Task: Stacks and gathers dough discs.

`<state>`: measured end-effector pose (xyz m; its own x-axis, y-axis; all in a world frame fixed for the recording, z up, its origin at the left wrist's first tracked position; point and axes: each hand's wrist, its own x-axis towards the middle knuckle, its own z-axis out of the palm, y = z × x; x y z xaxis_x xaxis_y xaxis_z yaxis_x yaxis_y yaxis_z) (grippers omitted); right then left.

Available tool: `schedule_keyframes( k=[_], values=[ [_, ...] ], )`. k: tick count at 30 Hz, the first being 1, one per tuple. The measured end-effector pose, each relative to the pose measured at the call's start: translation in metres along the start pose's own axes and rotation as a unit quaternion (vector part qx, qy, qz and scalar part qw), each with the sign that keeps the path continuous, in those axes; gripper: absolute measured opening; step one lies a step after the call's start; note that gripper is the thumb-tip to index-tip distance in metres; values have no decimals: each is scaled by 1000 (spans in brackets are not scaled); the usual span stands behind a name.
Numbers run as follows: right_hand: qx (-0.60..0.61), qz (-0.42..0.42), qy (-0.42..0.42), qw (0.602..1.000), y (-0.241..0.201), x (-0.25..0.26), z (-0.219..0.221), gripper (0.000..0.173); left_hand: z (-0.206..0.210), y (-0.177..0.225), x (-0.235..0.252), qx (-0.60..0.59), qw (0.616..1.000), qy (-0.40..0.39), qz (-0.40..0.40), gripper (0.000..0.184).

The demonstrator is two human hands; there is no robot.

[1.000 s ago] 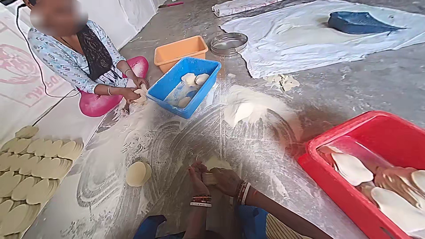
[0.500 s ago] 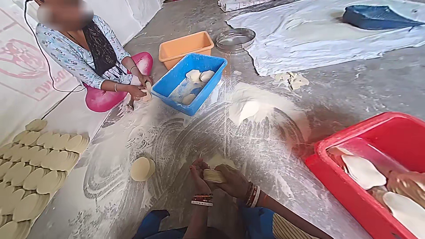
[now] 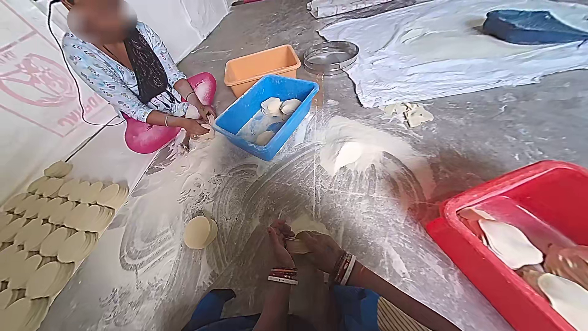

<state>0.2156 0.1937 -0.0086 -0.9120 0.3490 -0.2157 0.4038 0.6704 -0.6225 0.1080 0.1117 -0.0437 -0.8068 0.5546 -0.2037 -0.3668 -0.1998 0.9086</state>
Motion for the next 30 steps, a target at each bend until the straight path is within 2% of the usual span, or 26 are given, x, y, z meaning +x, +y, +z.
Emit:
schedule_keyframes(
  k=[2, 3, 4, 5, 6, 7, 8, 9, 11, 12, 13, 14, 15, 16, 17, 18, 20, 22, 23, 24, 25, 26, 27, 29, 30],
  values=[
    [42, -77, 134, 987, 2, -8, 7, 34, -4, 4, -1, -2, 1000, 4, 0, 65],
    [61, -91, 180, 978, 1, -10, 9, 36, -3, 6, -2, -3, 1000, 5, -6, 65],
    [60, -84, 189, 977, 0, -10, 9, 40, -2, 7, -2, -2, 1000, 4, -8, 65],
    [43, -49, 148, 987, -2, -9, 6, 46, 0, 5, -2, 2, 1000, 1, -8, 64],
    [21, 2, 62, 998, -6, -6, 0, 51, 0, 3, -2, 6, 1000, -5, -7, 64],
    [1, 39, -12, 999, -7, 0, -5, 49, 0, 0, 0, 13, 1000, -7, -4, 64],
    [-6, 40, -25, 999, -6, 2, -5, 45, -1, -2, 1, 20, 1000, -11, -1, 64],
    [6, 17, 12, 1000, -3, 0, -3, 41, -2, 0, 2, 25, 1000, -14, 0, 64],
    [73, -55, 161, 983, 5, -7, 9, 36, -5, 3, 0, 21, 1000, -4, 4, 63],
    [106, -65, 199, 972, 5, -8, 12, 39, -5, 4, -1, 16, 1000, 0, 6, 63],
    [117, -57, 199, 971, 4, -9, 12, 43, -4, 3, -1, 13, 1000, 3, 7, 64],
    [105, -28, 156, 982, 1, -9, 9, 50, -3, 1, -1, 15, 1000, 5, 5, 65],
    [76, 15, 75, 994, -2, -5, 3, 59, -3, -2, -1, 17, 1000, 6, 2, 65],
    [40, 54, -11, 998, -5, 0, -2, 61, -2, -4, 0, 13, 1000, 9, -6, 64],
    [13, 61, -51, 997, -6, 4, -5, 55, -1, -5, 0, 9, 1000, 14, -12, 64],
    [5, 42, -39, 998, -5, 4, -6, 48, 0, -4, 1, 7, 1000, 15, -16, 64],
    [46, -44, 97, 993, 0, -4, 5, 38, -3, 2, 0, 7, 1000, 16, -18, 64],
    [95, -80, 185, 975, 2, -9, 12, 41, -2, 5, -1, 1, 1000, 16, -11, 64],
    [91, -63, 178, 978, 2, -9, 12, 46, 0, 4, -2, 1, 1000, 13, -7, 64],
    [66, -26, 130, 989, 0, -8, 9, 52, 1, 2, -1, 5, 1000, 9, -2, 64],
    [37, 23, 46, 998, -3, -5, 4, 55, 1, 1, -1, 6, 1000, 8, -2, 64],
    [9, 59, -28, 998, -5, -1, -2, 51, 2, 0, 0, 8, 1000, 11, -8, 64],
    [-1, 69, -57, 996, -4, 3, -5, 46, 2, 3, 3, 12, 1000, 10, -18, 65],
    [44, 40, -22, 998, -2, 1, -8, 45, -6, 13, 8, 29, 998, -24, -48, 70],
    [96, 37, -12, 995, -3, -3, -14, 49, -12, 19, 10, 33, 995, -65, -71, 76]
  ],
)
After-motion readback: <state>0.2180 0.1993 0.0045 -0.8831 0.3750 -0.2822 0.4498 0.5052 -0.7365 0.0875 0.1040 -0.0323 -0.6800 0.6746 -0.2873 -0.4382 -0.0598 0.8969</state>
